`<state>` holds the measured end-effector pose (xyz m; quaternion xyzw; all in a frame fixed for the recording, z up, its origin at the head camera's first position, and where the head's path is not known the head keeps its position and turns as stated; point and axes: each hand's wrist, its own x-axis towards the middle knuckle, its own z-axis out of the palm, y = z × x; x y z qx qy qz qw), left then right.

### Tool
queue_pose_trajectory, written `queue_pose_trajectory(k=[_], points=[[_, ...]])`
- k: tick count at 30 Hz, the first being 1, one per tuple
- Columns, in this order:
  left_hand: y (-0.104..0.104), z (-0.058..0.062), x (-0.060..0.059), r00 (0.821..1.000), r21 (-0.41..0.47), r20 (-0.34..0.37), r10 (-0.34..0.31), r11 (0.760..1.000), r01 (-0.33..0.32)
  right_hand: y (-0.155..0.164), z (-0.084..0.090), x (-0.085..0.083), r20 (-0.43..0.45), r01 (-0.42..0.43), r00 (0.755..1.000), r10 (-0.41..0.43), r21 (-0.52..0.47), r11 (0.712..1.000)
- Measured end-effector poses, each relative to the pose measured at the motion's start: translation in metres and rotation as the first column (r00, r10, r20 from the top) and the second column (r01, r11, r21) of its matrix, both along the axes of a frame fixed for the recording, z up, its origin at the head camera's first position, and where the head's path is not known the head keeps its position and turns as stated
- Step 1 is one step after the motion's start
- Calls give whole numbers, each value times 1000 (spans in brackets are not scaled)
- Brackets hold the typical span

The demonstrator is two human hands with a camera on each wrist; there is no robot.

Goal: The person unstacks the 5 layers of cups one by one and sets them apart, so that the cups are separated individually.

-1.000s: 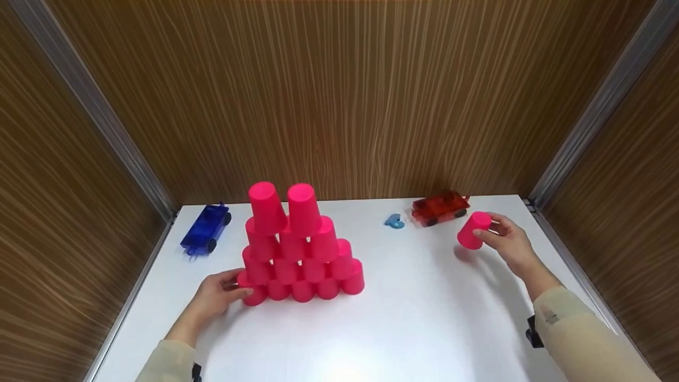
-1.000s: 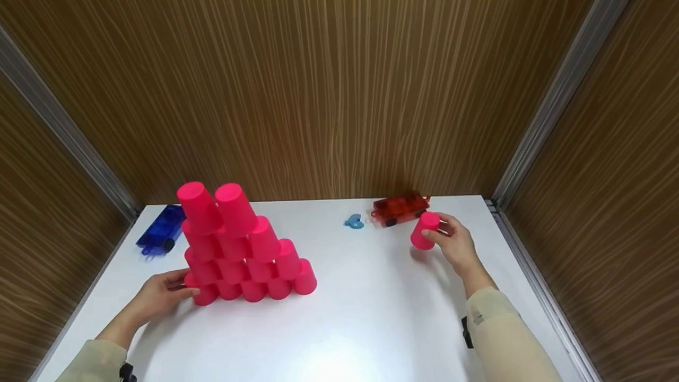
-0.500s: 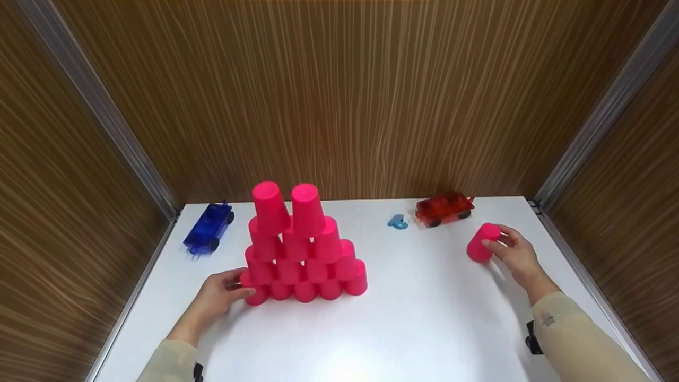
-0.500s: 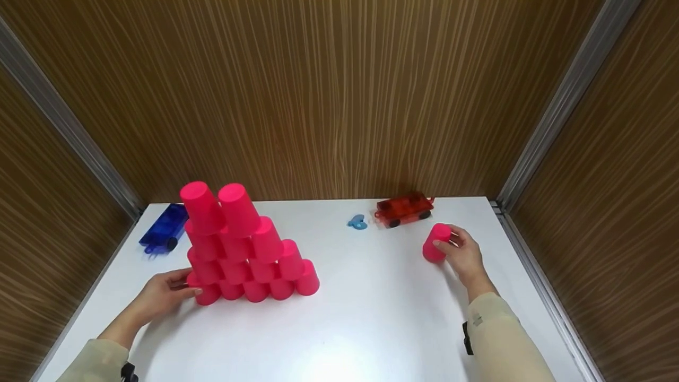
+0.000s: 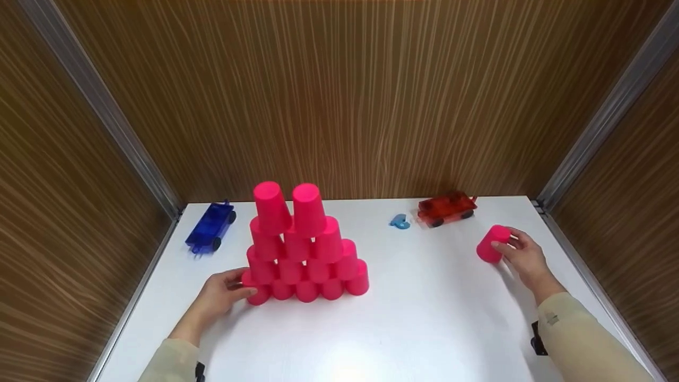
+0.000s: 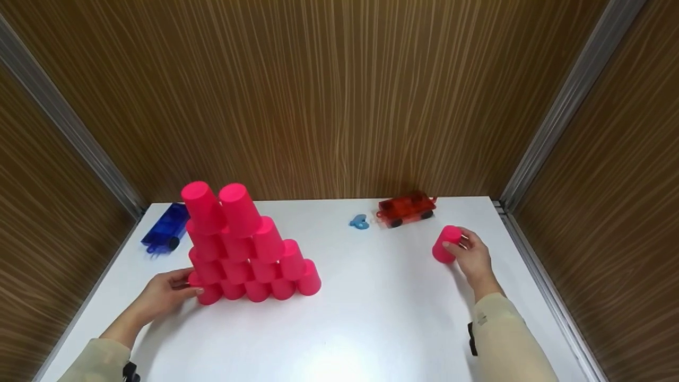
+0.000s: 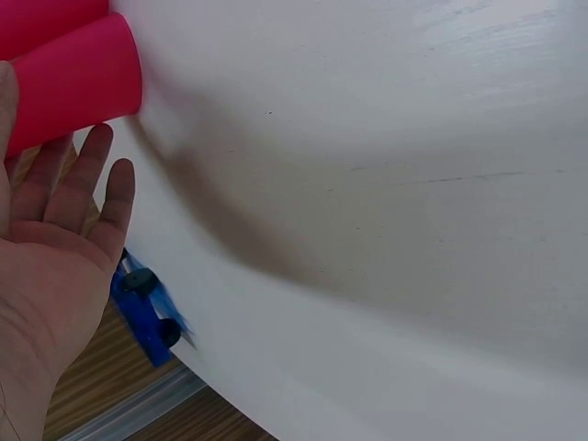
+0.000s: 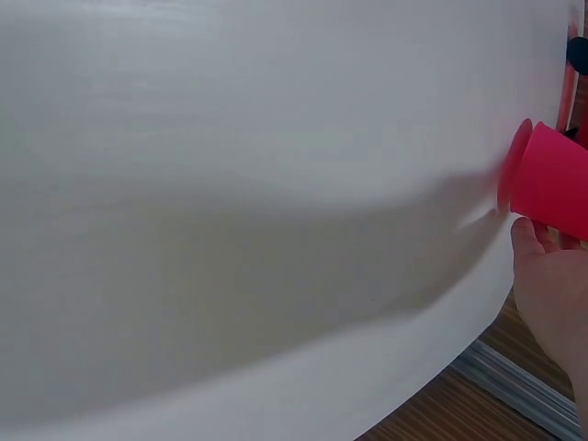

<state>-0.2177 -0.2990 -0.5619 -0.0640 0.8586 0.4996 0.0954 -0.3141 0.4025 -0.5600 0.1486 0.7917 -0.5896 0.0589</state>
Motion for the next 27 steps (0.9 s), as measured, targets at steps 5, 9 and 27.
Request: queue_pose_trajectory(k=[5,9,27], points=[[1,0,1,1000,-2,3,6,1000,-6,3,-1,0,-2,2,1000,-2,7,1000],[1,-1,1,1000,0,-15,1,1000,-1,5,-3,2,1,1,1000,-1,27,1000],[-1,-2,-1,1000,0,-19,-9,1000,9,14,30,4,-71,-94,992,103,126,988]])
